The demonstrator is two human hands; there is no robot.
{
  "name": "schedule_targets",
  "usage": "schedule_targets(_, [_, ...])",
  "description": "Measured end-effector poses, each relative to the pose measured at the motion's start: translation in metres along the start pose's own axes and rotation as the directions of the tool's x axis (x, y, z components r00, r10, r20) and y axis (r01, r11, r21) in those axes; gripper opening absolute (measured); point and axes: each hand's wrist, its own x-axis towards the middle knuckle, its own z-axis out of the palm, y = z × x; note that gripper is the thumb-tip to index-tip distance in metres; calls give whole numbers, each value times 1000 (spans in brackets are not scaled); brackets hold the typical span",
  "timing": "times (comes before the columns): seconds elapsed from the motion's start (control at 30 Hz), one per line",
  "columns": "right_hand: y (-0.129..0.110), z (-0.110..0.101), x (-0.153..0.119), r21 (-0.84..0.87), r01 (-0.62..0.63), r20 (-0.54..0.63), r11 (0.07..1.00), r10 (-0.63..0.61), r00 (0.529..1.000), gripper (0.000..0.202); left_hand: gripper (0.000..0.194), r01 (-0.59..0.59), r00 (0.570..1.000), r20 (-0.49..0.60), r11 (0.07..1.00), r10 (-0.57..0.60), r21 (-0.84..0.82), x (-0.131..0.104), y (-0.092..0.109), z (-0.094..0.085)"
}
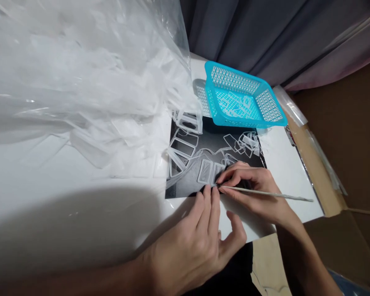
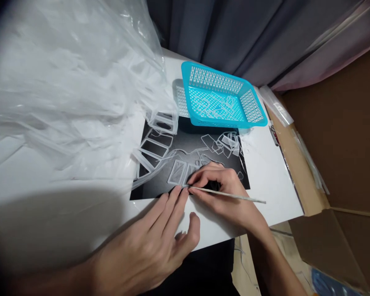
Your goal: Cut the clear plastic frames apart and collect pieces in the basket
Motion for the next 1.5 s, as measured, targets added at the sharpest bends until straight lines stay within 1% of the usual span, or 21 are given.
schedule_targets(0.1, [-7,4,-5,-89,-3,-26,996,1,1000,22,20,-4,1000,-20,1000,4,19,2,-2,0])
schedule_targets(0.17, [-10,9,-12,-162,11,-58,987,-21,998,20,20,-8,1000,-27,1000,9,28,3,-3,-1])
schedule_targets(0.27, [-8,17,-26,-291,108,-100,951,-142,985,14,23,-16,1000,-23,999,17,39,4,-4,-2])
schedule_targets(0.33, [-5,24,-36,-383,193,-101,903,-249,963,14,24,-22,999,-25,999,23,41,3,-4,-3])
schedule_targets(0.4, [-2,29,-44,-462,245,-93,852,-321,942,17,24,-30,999,-23,999,31,37,2,-5,-3])
schedule_targets(0.5, [1,35,-49,-532,246,-116,811,-357,927,22,22,-40,999,-17,999,41,26,1,-7,-2])
schedule_targets(0.6, [2,37,-48,-531,244,-140,812,-367,920,25,18,-40,999,-30,999,40,19,2,-9,0])
schedule_targets(0.67, [1,37,-45,-464,205,-171,862,-314,934,23,16,-43,998,-36,999,44,19,3,-9,0])
schedule_targets(0.7, [1,36,-43,-409,167,-207,897,-270,940,21,16,-46,998,-34,999,47,18,3,-9,0])
schedule_targets(0.77, [1,34,-39,-274,68,-286,959,-149,947,16,16,-44,999,-30,999,45,22,3,-9,0])
schedule_targets(0.83, [1,30,-36,-138,-24,-335,990,-24,942,12,17,-38,999,-29,999,38,17,3,-9,0])
schedule_targets(0.9, [1,25,-33,-41,-101,-329,994,82,941,7,19,-40,999,-26,999,41,6,3,-9,0])
schedule_targets(0.97, [0,20,-31,-6,-143,-302,990,134,944,7,20,-46,999,-18,999,45,-5,2,-9,0])
schedule_targets(1.03, [-1,17,-28,-20,-148,-276,989,137,951,7,21,-39,999,-23,999,38,-9,2,-9,1])
schedule_targets(1.23, [1,13,-26,-77,-84,-259,994,61,964,6,13,-24,998,-58,999,22,-23,5,-8,1])
schedule_targets(1.5, [2,8,-25,-68,-88,-202,994,72,977,6,14,-31,997,-68,998,27,-46,6,-9,1])
